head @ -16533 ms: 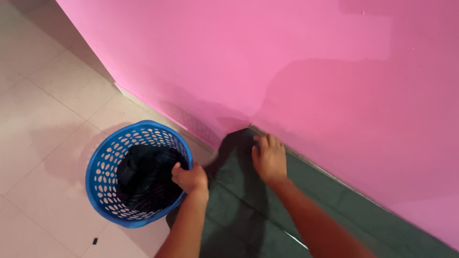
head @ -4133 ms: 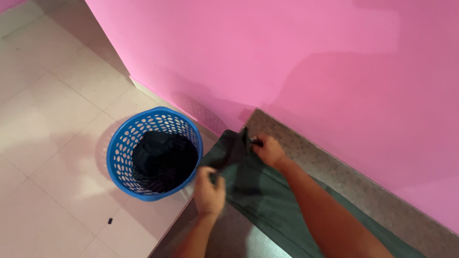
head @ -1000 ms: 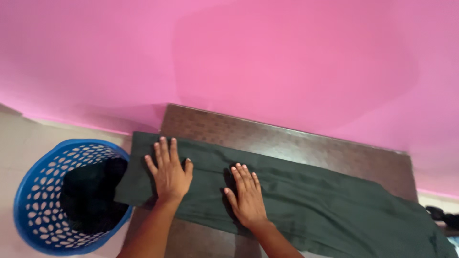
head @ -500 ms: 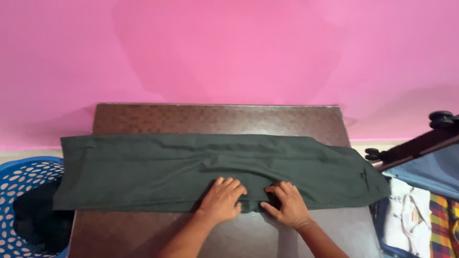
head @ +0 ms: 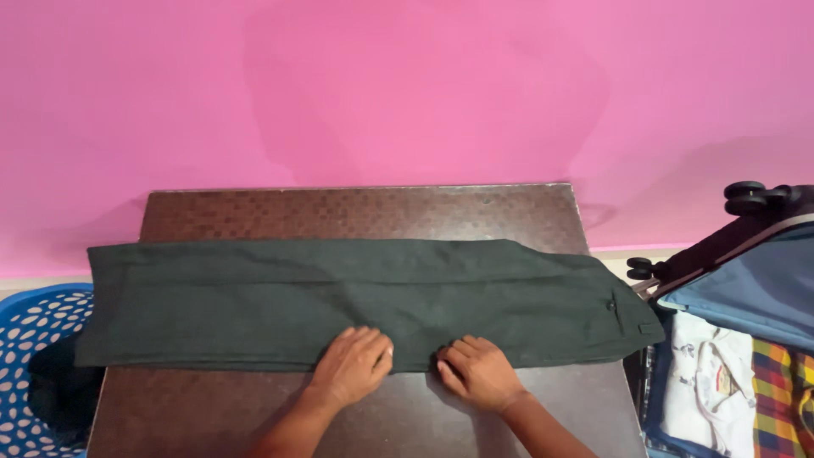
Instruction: The person takes a pair of pants from a basket, spreads them on a table to fold them, and then places the folded pants into an open suitcase.
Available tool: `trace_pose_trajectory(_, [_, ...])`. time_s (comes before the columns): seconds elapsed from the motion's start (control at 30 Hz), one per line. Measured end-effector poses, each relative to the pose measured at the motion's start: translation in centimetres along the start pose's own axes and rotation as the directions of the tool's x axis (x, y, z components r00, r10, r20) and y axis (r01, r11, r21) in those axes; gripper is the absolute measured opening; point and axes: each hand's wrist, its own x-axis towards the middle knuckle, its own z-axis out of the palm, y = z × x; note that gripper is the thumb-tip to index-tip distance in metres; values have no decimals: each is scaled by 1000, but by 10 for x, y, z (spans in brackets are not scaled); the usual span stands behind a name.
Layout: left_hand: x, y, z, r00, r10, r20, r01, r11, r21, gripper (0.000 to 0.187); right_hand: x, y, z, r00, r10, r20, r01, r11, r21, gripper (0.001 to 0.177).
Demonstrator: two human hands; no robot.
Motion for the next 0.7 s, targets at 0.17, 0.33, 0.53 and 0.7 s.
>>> trace_pose_trajectory(0.17, [18, 0, 8, 924, -51, -380, 131, 974, 188, 62, -1, 17, 2, 911, 304, -279, -347, 930, -119, 42])
trace_pose_trajectory(0.33, [1, -12, 25, 927, -310, -211, 351, 915, 199, 89, -14, 28, 18, 823, 506, -260, -562, 794, -231, 75])
trace_pose_trajectory(0.53, [0, -30, 28, 914, -308, -264, 373, 894, 248, 90, -1, 34, 36, 850, 439, -292, -513, 815, -269, 76])
trace_pose_trajectory(0.7, [24, -26, 15, 848, -401, -346, 483, 853, 196, 81, 21, 28, 28, 851, 504, -150, -526, 822, -219, 81])
